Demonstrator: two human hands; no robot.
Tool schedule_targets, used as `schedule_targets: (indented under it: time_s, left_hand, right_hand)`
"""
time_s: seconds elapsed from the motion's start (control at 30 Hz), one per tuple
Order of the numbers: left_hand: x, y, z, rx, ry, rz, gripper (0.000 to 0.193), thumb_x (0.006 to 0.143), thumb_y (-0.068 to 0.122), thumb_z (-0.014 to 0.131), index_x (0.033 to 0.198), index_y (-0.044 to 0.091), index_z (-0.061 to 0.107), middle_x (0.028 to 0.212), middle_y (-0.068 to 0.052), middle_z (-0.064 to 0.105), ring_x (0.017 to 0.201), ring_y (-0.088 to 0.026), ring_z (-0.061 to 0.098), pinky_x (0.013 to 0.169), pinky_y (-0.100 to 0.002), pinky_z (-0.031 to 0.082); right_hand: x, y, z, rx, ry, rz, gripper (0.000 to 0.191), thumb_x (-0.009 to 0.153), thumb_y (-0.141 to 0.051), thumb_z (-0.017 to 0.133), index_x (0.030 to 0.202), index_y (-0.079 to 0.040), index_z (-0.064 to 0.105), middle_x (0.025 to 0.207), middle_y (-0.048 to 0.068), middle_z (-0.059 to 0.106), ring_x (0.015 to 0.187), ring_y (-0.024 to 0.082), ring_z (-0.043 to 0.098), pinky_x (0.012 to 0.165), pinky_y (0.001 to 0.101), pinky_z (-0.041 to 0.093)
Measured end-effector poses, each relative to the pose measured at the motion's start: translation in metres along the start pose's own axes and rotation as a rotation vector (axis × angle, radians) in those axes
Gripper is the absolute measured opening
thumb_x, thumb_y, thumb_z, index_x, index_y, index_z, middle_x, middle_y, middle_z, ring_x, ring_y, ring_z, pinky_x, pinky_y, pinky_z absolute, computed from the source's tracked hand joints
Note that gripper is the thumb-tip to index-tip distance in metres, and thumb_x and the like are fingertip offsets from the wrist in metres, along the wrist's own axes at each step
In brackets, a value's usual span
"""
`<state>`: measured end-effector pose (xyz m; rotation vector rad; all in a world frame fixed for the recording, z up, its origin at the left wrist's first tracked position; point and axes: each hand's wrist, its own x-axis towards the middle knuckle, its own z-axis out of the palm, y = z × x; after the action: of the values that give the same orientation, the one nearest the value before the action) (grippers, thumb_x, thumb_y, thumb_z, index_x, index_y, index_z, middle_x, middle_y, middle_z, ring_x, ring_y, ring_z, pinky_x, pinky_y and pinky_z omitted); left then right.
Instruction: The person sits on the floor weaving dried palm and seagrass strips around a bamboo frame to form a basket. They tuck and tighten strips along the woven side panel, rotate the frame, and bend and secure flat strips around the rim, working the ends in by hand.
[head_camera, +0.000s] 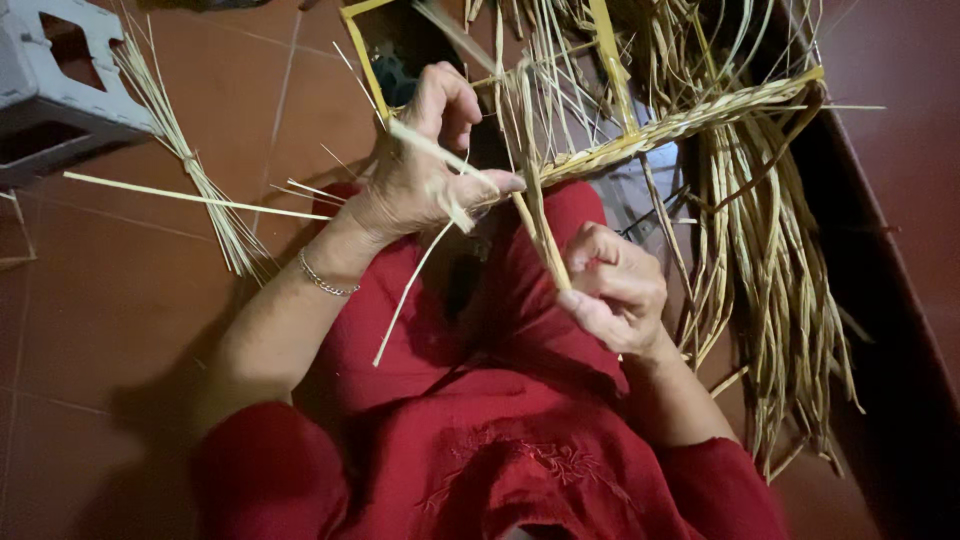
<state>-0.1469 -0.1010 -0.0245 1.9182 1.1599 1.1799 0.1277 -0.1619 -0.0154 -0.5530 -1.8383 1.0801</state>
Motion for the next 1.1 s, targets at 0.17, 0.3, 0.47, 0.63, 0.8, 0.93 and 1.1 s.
schedule_targets:
  time_s: [0.17, 0.3, 0.47, 0.63, 0.8, 0.93, 1.1]
  left_hand:
    - [0.0, -0.009, 0.005, 0.008, 0.004, 0.005, 0.075, 0.07, 0.028, 0.106, 0.107, 0.009, 0.043, 0.095, 0.0, 0.046, 0.077, -0.01, 0.047, 0.068, -0.026, 0.048]
    - [-0.001, -0.007, 0.002, -0.019, -0.032, 0.006, 0.07, 0.077, 0.02, 0.102, 0.111, 0.009, 0.042, 0.098, -0.001, 0.045, 0.082, -0.011, 0.048, 0.071, -0.027, 0.049]
    - [0.002, 0.006, 0.004, 0.032, 0.016, 0.098, 0.065, 0.075, 0.006, 0.09, 0.128, 0.006, 0.052, 0.1, -0.004, 0.044, 0.083, -0.013, 0.05, 0.072, -0.029, 0.049]
    - [0.005, 0.009, 0.002, 0.211, -0.022, 0.344, 0.035, 0.086, -0.007, 0.074, 0.118, 0.006, 0.066, 0.109, -0.009, 0.058, 0.099, -0.019, 0.063, 0.083, -0.03, 0.058]
    - [0.008, -0.005, 0.005, -0.097, -0.143, 0.006, 0.021, 0.099, -0.004, 0.061, 0.118, 0.002, 0.067, 0.099, -0.008, 0.069, 0.086, -0.015, 0.068, 0.075, -0.027, 0.058]
    - [0.01, -0.016, 0.007, -0.589, -0.266, -0.32, 0.012, 0.107, 0.009, 0.059, 0.116, 0.004, 0.064, 0.096, -0.004, 0.071, 0.086, -0.012, 0.072, 0.077, -0.025, 0.061]
    - [0.022, -0.029, 0.023, -0.607, -0.28, -0.486, 0.015, 0.097, 0.015, 0.073, 0.103, 0.006, 0.063, 0.085, -0.001, 0.07, 0.075, -0.01, 0.07, 0.063, -0.024, 0.057]
  right_hand:
    - [-0.005, 0.001, 0.002, -0.228, -0.107, -0.047, 0.008, 0.083, -0.003, 0.077, 0.082, -0.001, 0.069, 0.085, 0.011, 0.061, 0.079, 0.022, 0.061, 0.07, 0.0332, 0.047]
    - [-0.013, 0.011, -0.002, -0.042, -0.072, 0.149, 0.013, 0.085, 0.0, 0.072, 0.075, 0.0, 0.063, 0.085, 0.012, 0.061, 0.075, 0.017, 0.058, 0.064, 0.0306, 0.044]
    - [-0.01, 0.022, -0.006, 0.163, -0.009, 0.194, 0.019, 0.092, -0.002, 0.066, 0.076, 0.0, 0.057, 0.086, 0.01, 0.063, 0.082, 0.018, 0.059, 0.073, 0.0329, 0.045]
    - [-0.002, 0.013, -0.004, 0.223, -0.001, 0.212, 0.015, 0.098, -0.009, 0.057, 0.092, 0.002, 0.065, 0.095, 0.013, 0.064, 0.08, 0.017, 0.06, 0.073, 0.0281, 0.048]
    - [0.007, 0.02, 0.011, -0.172, 0.156, 0.182, 0.02, 0.106, -0.004, 0.054, 0.114, 0.001, 0.072, 0.102, 0.01, 0.068, 0.084, 0.018, 0.063, 0.076, 0.0282, 0.052]
    - [0.011, 0.033, 0.024, -0.499, 0.137, 0.096, 0.031, 0.093, 0.007, 0.071, 0.124, -0.001, 0.07, 0.109, 0.014, 0.066, 0.094, 0.026, 0.067, 0.082, 0.0339, 0.055]
    - [0.012, 0.044, 0.035, -0.708, 0.146, -0.088, 0.046, 0.084, 0.007, 0.076, 0.128, -0.004, 0.066, 0.114, 0.016, 0.066, 0.1, 0.032, 0.068, 0.086, 0.0385, 0.057]
